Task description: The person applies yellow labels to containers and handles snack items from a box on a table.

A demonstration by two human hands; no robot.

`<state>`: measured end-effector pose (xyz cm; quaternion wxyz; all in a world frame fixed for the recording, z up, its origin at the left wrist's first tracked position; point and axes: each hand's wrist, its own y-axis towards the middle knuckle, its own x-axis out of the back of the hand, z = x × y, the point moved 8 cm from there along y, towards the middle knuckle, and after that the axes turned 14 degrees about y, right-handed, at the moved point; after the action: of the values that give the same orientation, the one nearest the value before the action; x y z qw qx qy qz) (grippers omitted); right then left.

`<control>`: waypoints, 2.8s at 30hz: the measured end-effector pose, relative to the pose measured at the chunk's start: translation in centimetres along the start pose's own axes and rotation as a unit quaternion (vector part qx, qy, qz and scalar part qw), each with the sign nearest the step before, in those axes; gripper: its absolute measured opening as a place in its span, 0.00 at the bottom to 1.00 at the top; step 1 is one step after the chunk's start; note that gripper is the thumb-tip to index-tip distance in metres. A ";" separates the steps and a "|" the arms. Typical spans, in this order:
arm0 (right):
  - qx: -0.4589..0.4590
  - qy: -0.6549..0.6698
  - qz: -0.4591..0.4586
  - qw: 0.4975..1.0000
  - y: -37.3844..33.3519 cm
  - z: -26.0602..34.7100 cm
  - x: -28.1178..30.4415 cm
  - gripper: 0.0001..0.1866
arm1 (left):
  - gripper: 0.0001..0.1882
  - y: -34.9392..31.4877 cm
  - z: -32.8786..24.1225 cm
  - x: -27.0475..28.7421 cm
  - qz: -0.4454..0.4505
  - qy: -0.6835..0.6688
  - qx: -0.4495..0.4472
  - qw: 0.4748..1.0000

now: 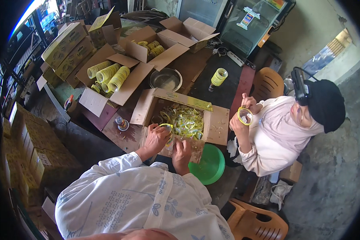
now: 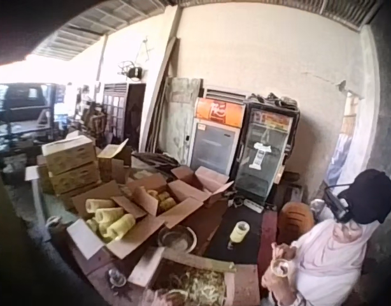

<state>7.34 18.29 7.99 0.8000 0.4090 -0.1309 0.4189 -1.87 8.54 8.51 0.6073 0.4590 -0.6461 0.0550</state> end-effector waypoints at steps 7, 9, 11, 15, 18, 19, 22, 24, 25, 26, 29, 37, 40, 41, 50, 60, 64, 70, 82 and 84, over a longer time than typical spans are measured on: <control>-0.116 0.121 -0.025 0.985 0.8 -4.7 0.2 0.09 | 0.04 -0.2 -0.8 -0.7 0.046 0.001 -0.026 0.999; -0.082 0.047 -0.023 0.995 1.1 -2.9 1.4 0.07 | 0.04 0.1 0.3 -0.5 0.021 0.008 -0.016 1.000; -0.027 0.016 -0.018 0.999 1.2 -0.6 2.2 0.08 | 0.05 0.4 0.6 0.0 0.018 0.008 -0.009 1.000; -0.027 0.019 -0.007 0.999 -0.1 -1.0 0.7 0.11 | 0.05 0.5 0.3 -0.2 0.041 -0.011 -0.018 0.999; -0.015 -0.010 -0.001 1.000 0.1 -1.3 0.0 0.11 | 0.05 0.0 -0.1 -0.2 0.055 -0.029 -0.027 0.998; -0.001 -0.026 -0.001 1.000 0.2 -1.1 -0.2 0.11 | 0.06 -0.1 -0.4 -0.1 0.063 -0.037 -0.034 0.997; -0.068 0.035 0.013 0.997 0.6 -4.7 -1.4 0.09 | 0.06 -0.6 -1.6 -0.1 0.073 -0.056 -0.058 0.994; -0.082 0.036 0.052 0.995 0.1 -7.4 -2.3 0.06 | 0.07 -0.6 -1.2 0.2 0.039 -0.061 -0.056 0.996; -0.096 0.038 0.093 0.990 -0.3 -8.6 -3.3 0.04 | 0.07 -0.4 -0.7 0.9 0.005 -0.065 -0.052 0.997; -0.078 0.056 0.086 0.992 -0.8 -9.2 -3.6 0.06 | 0.07 -0.3 -0.4 1.1 0.004 -0.062 -0.056 0.996; -0.244 0.206 0.050 0.946 -3.9 -13.6 -5.2 0.10 | 0.07 0.7 0.8 1.4 0.028 -0.097 -0.050 0.994; -0.105 -0.025 0.067 0.992 -1.6 -9.8 -2.2 0.09 | 0.11 1.2 1.1 1.1 0.072 -0.172 -0.024 0.982; -0.184 0.157 0.009 0.970 -0.5 -9.6 -0.8 0.09 | 0.10 1.8 1.3 1.1 0.056 -0.197 -0.007 0.979; -0.170 0.169 0.001 0.971 0.4 -7.9 0.4 0.11 | 0.11 2.2 0.8 1.4 0.061 -0.186 -0.016 0.981; -0.092 0.288 0.030 0.953 1.7 -1.9 2.7 0.19 | 0.08 1.2 -1.2 0.0 0.193 -0.301 -0.058 0.932; -0.063 0.240 0.054 0.967 3.1 -2.4 2.9 0.09 | 0.06 2.5 -1.1 -0.2 0.202 -0.274 -0.086 0.936; -0.071 0.245 0.078 0.964 3.9 -3.0 3.0 0.08 | 0.06 2.8 -1.2 0.0 0.192 -0.282 -0.089 0.936; -0.096 0.272 0.108 0.951 5.2 -4.3 2.3 0.08 | 0.07 3.6 -0.9 0.4 0.147 -0.267 -0.101 0.947; -0.125 0.191 -0.074 0.971 5.7 -12.7 1.7 0.07 | 0.10 3.3 -2.1 0.0 0.184 -0.298 -0.119 0.929; -0.184 0.225 -0.071 0.954 5.3 -15.1 2.2 0.05 | 0.10 2.6 -1.8 -0.6 0.188 -0.288 -0.105 0.933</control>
<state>2.57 32.74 2.57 0.8977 0.1580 0.0072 0.4111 -2.31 11.48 9.77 0.4180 0.2591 -0.8700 -0.0347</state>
